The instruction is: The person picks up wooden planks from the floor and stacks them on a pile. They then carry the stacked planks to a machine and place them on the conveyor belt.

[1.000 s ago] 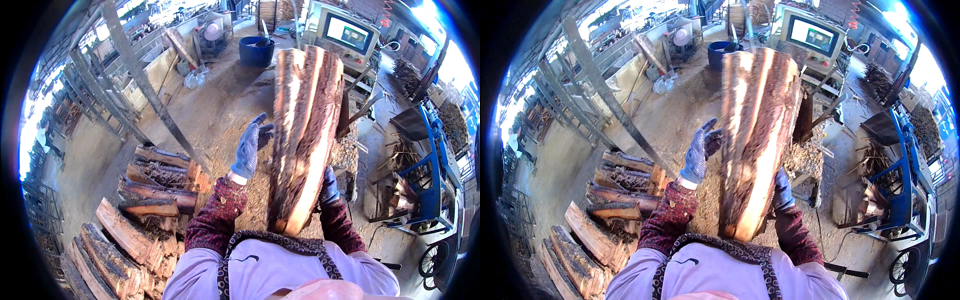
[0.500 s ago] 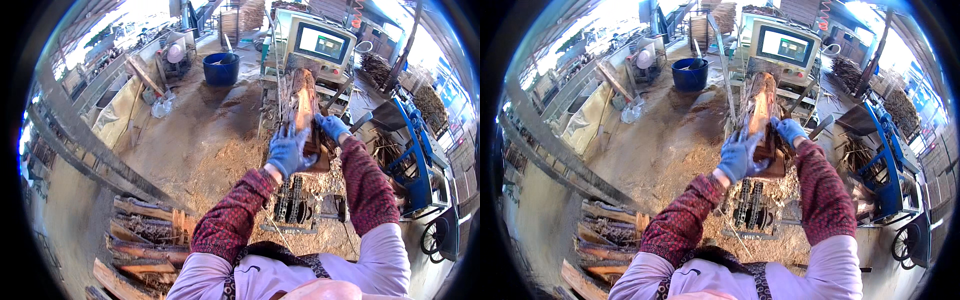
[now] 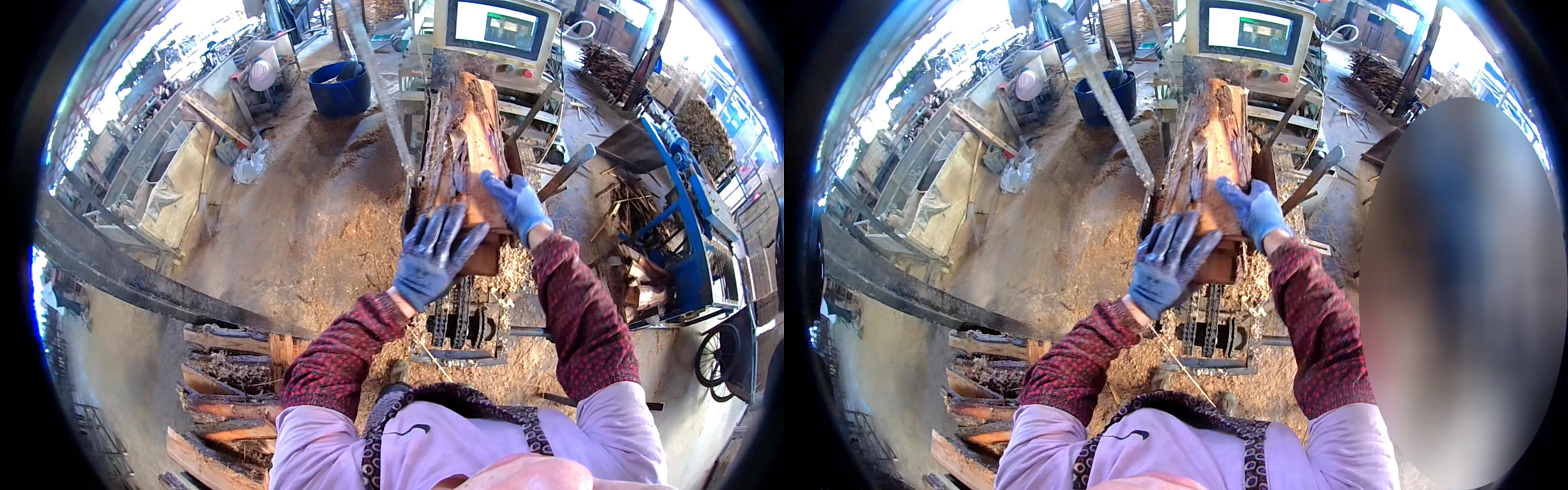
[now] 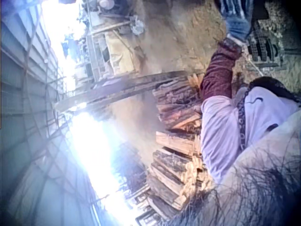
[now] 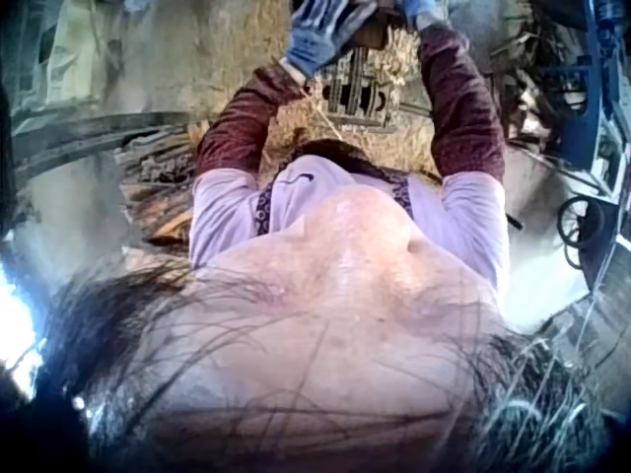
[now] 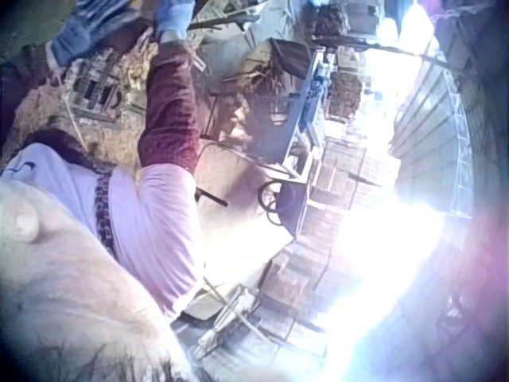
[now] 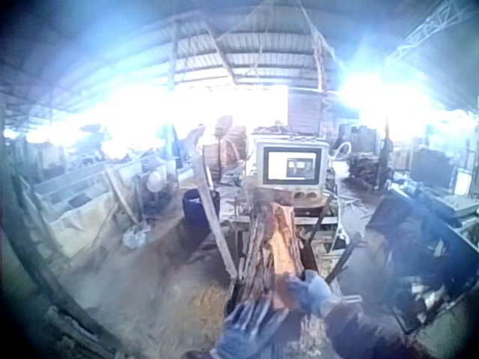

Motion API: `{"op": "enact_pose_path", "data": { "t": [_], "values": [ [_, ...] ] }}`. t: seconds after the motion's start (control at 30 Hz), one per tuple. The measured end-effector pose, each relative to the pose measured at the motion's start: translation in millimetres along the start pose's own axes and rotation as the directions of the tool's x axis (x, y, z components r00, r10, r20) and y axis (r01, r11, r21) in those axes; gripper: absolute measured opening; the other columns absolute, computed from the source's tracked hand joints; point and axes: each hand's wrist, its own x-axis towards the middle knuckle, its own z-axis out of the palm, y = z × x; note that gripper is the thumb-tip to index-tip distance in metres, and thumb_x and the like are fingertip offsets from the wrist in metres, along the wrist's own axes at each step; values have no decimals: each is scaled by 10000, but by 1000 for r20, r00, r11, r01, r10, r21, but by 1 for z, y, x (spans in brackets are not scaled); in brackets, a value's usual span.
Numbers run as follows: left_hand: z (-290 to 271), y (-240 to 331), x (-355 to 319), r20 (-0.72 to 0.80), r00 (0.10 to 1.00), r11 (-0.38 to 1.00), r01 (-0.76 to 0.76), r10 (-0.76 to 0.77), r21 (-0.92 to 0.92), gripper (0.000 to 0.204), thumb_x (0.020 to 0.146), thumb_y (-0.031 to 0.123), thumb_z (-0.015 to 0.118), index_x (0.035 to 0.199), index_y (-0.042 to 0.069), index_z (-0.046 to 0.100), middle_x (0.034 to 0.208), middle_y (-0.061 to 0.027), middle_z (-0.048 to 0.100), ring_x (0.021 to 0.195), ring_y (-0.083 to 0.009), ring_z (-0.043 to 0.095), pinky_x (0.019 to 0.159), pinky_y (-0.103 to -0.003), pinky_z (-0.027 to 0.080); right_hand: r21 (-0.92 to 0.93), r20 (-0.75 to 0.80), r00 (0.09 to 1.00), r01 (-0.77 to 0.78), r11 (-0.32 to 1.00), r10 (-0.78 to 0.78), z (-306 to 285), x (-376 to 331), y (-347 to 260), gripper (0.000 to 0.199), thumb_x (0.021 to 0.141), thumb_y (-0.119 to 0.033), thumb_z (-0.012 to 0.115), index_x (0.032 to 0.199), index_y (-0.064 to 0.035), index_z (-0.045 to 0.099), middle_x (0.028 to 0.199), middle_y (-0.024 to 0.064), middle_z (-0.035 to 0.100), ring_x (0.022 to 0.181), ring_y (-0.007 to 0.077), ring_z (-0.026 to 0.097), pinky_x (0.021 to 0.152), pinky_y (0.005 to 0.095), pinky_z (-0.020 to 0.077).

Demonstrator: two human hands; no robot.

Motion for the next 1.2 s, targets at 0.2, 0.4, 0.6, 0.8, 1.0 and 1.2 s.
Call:
{"op": "enact_pose_path", "data": {
  "t": [0.2,0.4,0.6,0.8,1.0,1.2],
  "values": [
    [6,21,35,185,974,991,124,-131,52,935,725,388,791,1569,268,408,1554,-220,399,1378,-412,446,1162,-553,331,-176,247,968,12,984,33,-36,32,-18,809,832,-709,695,997,82,720,843,212,713,879,291,709,803,400,540],
    [-3,49,77,310,947,921,195,-86,-338,1080,722,454,822,1624,254,264,1518,-333,399,1433,-501,357,1201,-649,165,-381,188,982,70,922,3,-69,76,7,770,822,-689,715,1104,27,744,986,164,763,926,227,725,829,391,551],
    [5,118,31,41,998,972,57,-49,-229,745,863,628,641,1473,211,548,1512,-144,510,1416,-345,453,1199,-592,199,341,69,993,68,938,-97,-129,-61,82,523,833,-403,849,1124,9,710,1048,66,730,919,154,611,846,327,511],
    [55,87,62,-113,989,983,107,-91,150,873,842,822,506,1397,156,618,1390,-104,625,1269,-320,589,1083,-517,390,675,-304,952,205,709,14,-246,-232,170,487,895,-158,805,1305,-9,592,1178,37,654,1068,121,592,960,294,500],
    [72,86,80,-100,994,982,58,-41,180,887,852,816,524,1330,80,651,1305,-120,678,1190,-350,635,1004,-490,481,648,-693,686,457,610,222,-387,-240,328,384,911,-159,781,1221,-1,618,1046,8,674,930,110,610,877,282,511],
    [91,101,92,-48,998,986,57,-50,158,820,855,681,652,1367,42,606,1321,-163,651,1221,-392,597,1039,-506,456,79,-714,614,-406,910,336,-505,-147,572,444,925,-419,692,1068,-1,735,941,136,750,833,241,702,740,392,531]
  ]
}}
